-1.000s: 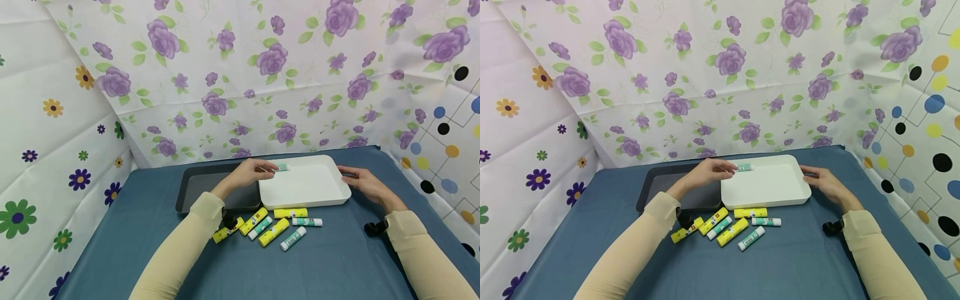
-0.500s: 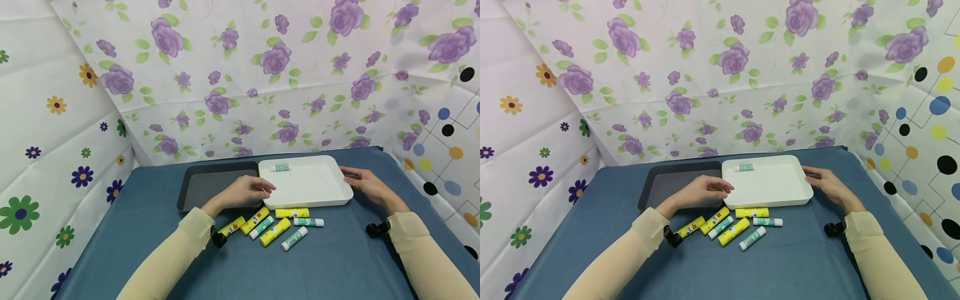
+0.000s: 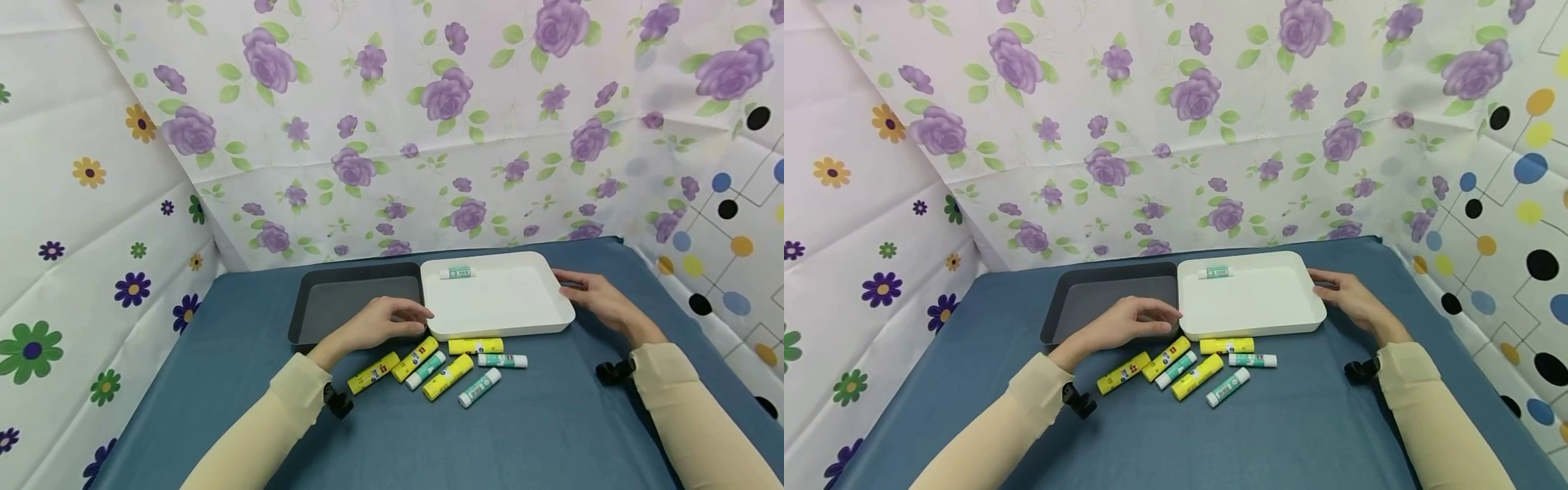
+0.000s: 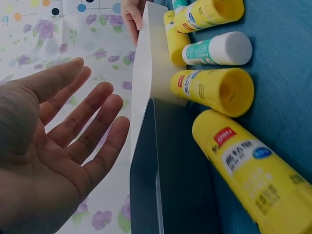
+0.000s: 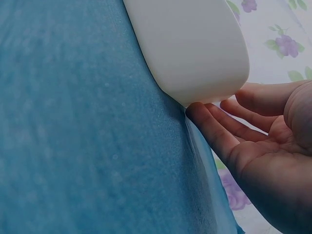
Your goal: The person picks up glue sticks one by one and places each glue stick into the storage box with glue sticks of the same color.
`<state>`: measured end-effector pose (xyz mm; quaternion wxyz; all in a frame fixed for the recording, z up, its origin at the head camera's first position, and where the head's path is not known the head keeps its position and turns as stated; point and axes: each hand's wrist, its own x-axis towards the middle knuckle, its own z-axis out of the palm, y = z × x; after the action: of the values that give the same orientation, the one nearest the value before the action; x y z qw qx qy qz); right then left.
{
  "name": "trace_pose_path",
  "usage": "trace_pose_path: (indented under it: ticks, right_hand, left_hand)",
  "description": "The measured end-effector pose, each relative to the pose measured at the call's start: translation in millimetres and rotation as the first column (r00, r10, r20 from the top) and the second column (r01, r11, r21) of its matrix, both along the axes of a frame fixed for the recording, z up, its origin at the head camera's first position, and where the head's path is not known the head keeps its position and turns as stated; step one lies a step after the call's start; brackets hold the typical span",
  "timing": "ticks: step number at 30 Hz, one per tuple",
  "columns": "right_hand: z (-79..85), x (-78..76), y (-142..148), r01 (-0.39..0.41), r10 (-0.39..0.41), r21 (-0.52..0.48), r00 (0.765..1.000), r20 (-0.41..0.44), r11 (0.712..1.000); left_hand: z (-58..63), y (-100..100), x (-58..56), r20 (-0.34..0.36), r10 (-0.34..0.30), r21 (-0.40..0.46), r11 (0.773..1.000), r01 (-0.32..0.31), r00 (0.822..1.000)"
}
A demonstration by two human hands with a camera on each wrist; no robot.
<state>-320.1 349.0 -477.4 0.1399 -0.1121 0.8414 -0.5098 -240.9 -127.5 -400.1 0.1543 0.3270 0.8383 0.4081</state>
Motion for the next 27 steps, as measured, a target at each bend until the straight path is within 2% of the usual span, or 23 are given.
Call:
trace_pose_path:
  ticks: [6, 10, 17, 27]
  right_hand:
    - [1.0, 0.3, -1.0, -0.012, 0.012, -0.034, 1.0, 0.002, 0.999]
    - [1.0, 0.7, -0.3, -0.006, 0.006, -0.036, 1.0, 0.003, 0.999]
    - [0.4, 1.9, 1.3, -0.006, 0.006, -0.012, 1.0, -0.001, 1.0]
    - [3.0, 2.8, -1.0, 0.0, 0.0, -0.003, 1.0, 0.002, 1.0]
  left_hand:
    - [-2.8, -16.2, 13.0, 0.016, 0.038, -0.011, 0.999, -0.037, 0.999]
    - [-4.7, -26.9, 25.1, -0.004, 0.054, -0.013, 0.998, -0.054, 0.999]
    - [-8.4, -42.4, 43.4, -0.053, 0.089, -0.076, 0.993, -0.093, 0.995]
    - [-14.1, -63.6, 60.1, -0.027, 0.155, -0.086, 0.984, -0.157, 0.987]
